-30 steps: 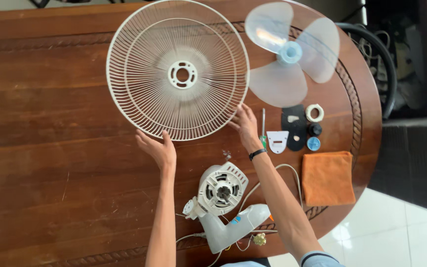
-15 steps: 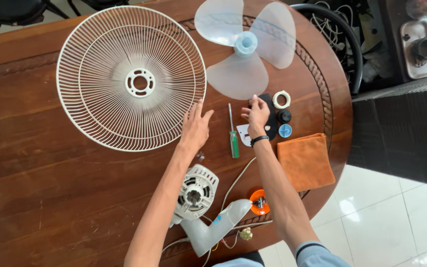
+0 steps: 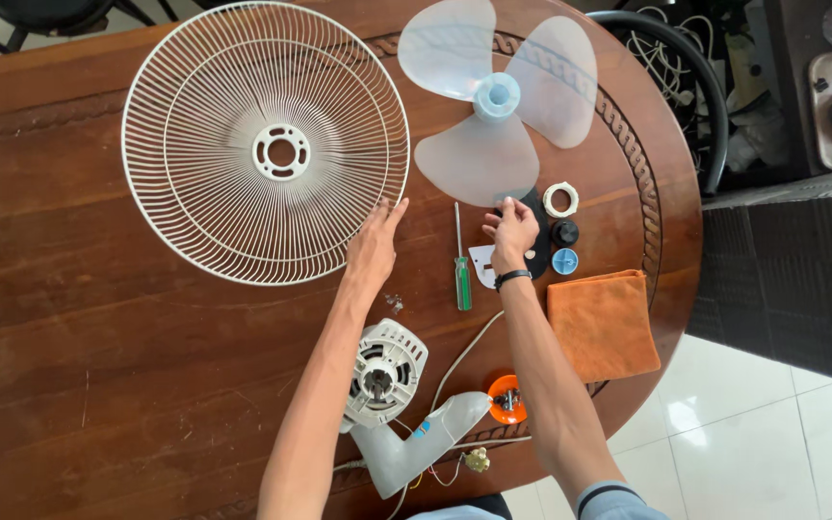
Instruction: The person disassembles a white electric fan on a wooden table. They use a screwdriver to remove screws from the base, then detach the fan blades and front grille by hand, placing the parts on the table.
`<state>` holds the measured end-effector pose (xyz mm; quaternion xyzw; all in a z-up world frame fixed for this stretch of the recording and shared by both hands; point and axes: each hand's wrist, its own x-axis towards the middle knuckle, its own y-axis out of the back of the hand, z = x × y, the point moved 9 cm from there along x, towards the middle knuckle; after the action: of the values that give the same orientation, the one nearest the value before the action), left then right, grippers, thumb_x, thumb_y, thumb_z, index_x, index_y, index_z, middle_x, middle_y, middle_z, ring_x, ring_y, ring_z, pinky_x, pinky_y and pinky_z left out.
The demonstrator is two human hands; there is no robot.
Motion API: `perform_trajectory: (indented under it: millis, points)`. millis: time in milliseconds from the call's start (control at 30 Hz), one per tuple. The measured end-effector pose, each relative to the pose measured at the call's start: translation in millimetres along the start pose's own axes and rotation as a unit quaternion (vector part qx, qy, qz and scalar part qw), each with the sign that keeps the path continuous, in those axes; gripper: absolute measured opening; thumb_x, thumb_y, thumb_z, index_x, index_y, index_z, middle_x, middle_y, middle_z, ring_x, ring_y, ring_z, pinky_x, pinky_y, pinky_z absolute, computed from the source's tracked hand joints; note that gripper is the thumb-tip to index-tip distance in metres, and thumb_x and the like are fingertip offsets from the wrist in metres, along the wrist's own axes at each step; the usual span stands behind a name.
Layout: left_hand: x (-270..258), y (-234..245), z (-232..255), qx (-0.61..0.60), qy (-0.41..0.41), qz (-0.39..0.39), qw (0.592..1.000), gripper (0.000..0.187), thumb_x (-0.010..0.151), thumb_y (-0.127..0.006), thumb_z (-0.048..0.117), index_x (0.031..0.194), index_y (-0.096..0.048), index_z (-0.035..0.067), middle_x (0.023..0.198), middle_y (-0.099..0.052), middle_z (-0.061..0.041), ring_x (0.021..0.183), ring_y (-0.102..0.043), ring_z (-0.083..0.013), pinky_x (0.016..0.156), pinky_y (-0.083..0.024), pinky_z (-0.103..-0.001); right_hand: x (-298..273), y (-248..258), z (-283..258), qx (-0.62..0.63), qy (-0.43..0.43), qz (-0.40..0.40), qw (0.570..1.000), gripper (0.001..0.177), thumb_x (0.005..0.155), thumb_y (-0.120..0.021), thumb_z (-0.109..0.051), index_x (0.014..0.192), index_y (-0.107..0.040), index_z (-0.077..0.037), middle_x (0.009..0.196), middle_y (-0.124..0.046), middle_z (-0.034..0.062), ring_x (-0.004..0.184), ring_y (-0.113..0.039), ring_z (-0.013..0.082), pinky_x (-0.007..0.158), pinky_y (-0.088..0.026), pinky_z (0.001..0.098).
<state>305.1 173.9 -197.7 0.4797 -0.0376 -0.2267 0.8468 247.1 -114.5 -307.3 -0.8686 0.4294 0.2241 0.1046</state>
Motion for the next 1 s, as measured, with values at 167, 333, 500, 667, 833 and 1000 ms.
perform_trajectory:
  millis: [167,333,500,667,833,1000]
  points:
    - [-8,8,2,-0.006,0.046,-0.015,0.999,0.076,0.085,-0.061,-0.008,0.152,-0.046,0.025,0.158,-0.033,-0.025,0.139,-0.044,-0.0381,0.108,-0.046,-0.045,-1,7,-3,0.02,-0.021,-0.012,0.999,0.025,0.1,-0.062,-0.021,0.118,-0.061,-0.004,0.1,-0.072,0.0073,0.07,-0.072,0.0162,0.054,-0.061,0.0278]
    - [-53,41,14,-0.078,0.055,0.04,0.995,0.049,0.092,-0.066,0.012,0.14,-0.057,0.011,0.155,-0.037,-0.028,0.134,-0.047,-0.0422,0.111,-0.038,-0.047,-26,28,-10,0.015,0.001,0.021,1.0,0.021,0.097,-0.064,-0.019,0.113,-0.06,-0.005,0.095,-0.068,0.0056,0.068,-0.069,0.0177,0.05,-0.058,0.0284]
    - [-119,81,37,-0.245,0.058,0.076,0.965,0.042,0.098,-0.06,0.015,0.139,-0.057,0.011,0.138,-0.062,-0.019,0.127,-0.06,-0.0344,0.105,-0.049,-0.043,-101,31,-15,-0.253,0.211,-0.006,0.944,0.022,0.095,-0.073,-0.023,0.106,-0.066,-0.005,0.095,-0.072,0.0079,0.08,-0.069,0.0216,0.067,-0.054,0.0364]
    - [-173,92,58,-0.267,0.091,0.073,0.957,0.04,0.098,-0.061,0.015,0.138,-0.059,0.012,0.127,-0.069,-0.017,0.117,-0.067,-0.0328,0.098,-0.054,-0.042,-168,32,7,-0.383,0.266,-0.029,0.884,0.031,0.089,-0.076,-0.029,0.107,-0.065,-0.007,0.099,-0.068,0.0104,0.089,-0.069,0.0289,0.078,-0.054,0.0429]
    - [-199,81,59,-0.349,0.069,0.136,0.925,0.033,0.101,-0.058,0.012,0.133,-0.063,0.007,0.13,-0.071,-0.015,0.123,-0.068,-0.029,0.103,-0.054,-0.04,-181,45,26,-0.402,0.214,-0.042,0.889,0.038,0.087,-0.078,-0.031,0.111,-0.062,-0.006,0.1,-0.065,0.0105,0.09,-0.066,0.0295,0.078,-0.053,0.0435]
    - [-196,57,32,-0.424,0.102,0.159,0.886,0.03,0.105,-0.052,0.012,0.133,-0.062,0.007,0.126,-0.074,-0.012,0.12,-0.07,-0.0237,0.102,-0.056,-0.038,-174,45,27,-0.392,0.247,-0.068,0.884,0.038,0.088,-0.081,-0.031,0.108,-0.065,-0.003,0.093,-0.07,0.0105,0.083,-0.068,0.0257,0.076,-0.055,0.0399]
